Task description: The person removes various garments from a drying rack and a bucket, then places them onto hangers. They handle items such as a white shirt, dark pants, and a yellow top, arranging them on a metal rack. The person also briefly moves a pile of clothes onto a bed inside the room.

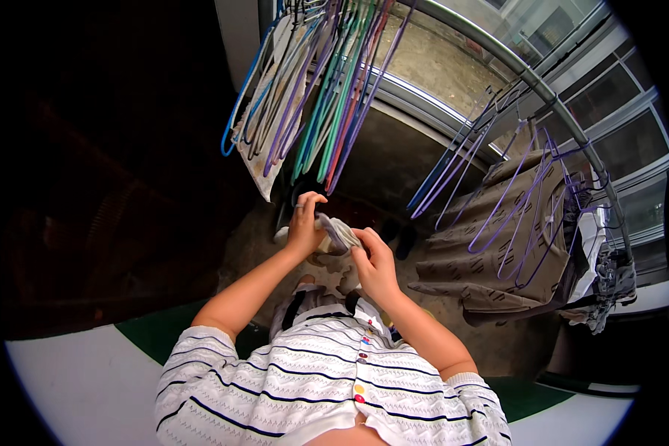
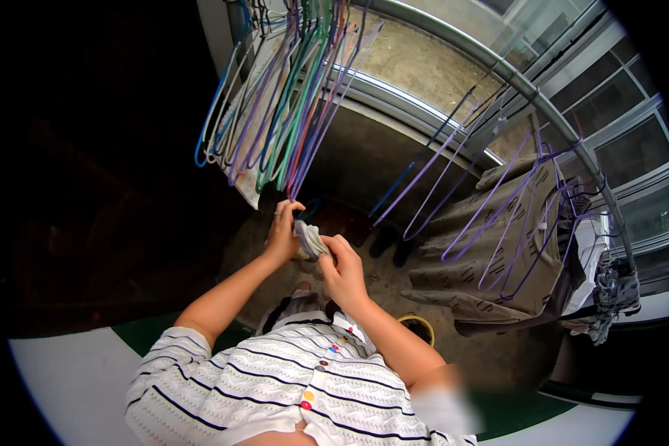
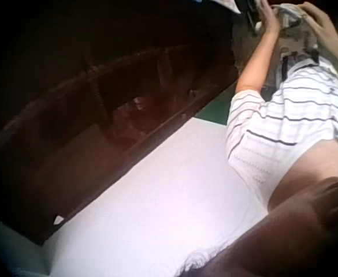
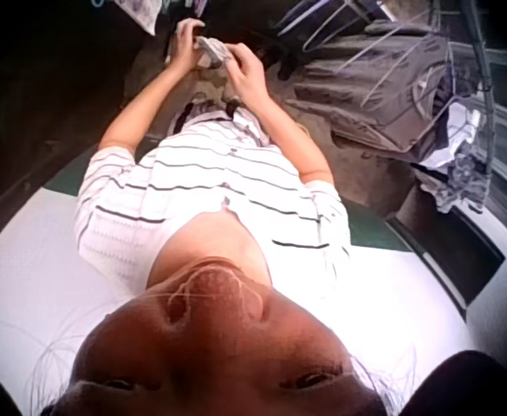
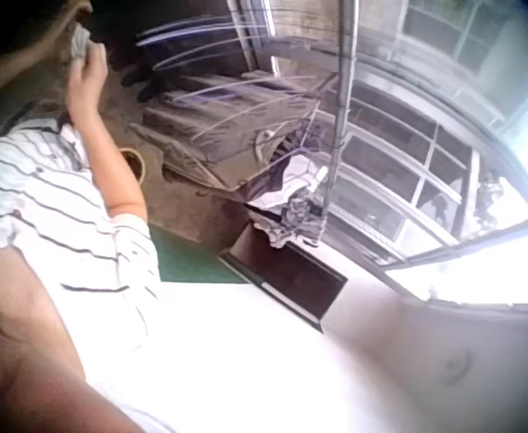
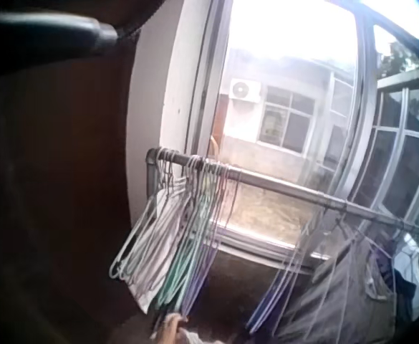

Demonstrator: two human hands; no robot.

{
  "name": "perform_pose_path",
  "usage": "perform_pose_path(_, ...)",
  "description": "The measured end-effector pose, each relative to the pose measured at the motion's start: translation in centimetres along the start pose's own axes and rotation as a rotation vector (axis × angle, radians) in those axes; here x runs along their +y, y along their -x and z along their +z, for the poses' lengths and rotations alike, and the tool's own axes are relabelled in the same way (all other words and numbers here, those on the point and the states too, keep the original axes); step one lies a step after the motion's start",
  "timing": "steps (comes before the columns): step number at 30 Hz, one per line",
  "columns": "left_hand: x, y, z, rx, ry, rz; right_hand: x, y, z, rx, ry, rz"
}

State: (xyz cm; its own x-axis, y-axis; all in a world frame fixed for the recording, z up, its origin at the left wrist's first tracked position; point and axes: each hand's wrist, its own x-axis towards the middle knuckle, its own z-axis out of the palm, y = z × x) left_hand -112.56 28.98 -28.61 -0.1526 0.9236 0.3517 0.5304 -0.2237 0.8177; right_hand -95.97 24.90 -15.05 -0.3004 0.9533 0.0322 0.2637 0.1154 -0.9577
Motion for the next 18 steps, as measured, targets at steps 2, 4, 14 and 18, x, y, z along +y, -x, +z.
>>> perform_pose_path(2, -1.9, -0.1, -1.9, -0.135, -0.140, 0.082, -1.2, 0.0, -0.4, -0.002, -0.009, -0.021)
perform_pose_path(4, -4.0, 0.3, -3.7, -0.228, -0.087, 0.173, -2.2, -0.2, -1.1, 0.077, 0.001, -0.074)
perform_pose_path(14, -8.9, 4.2, -7.0, -0.890, -0.157, -0.119, -5.5, -0.9, 0.4, -0.102, 0.546, -0.084)
perform_pose_path(18, -7.0, 3.4, -5.6, -0.855, -0.139, -0.283, -13.8, -6.5, 1.1, 0.221, 0.559, -0.486)
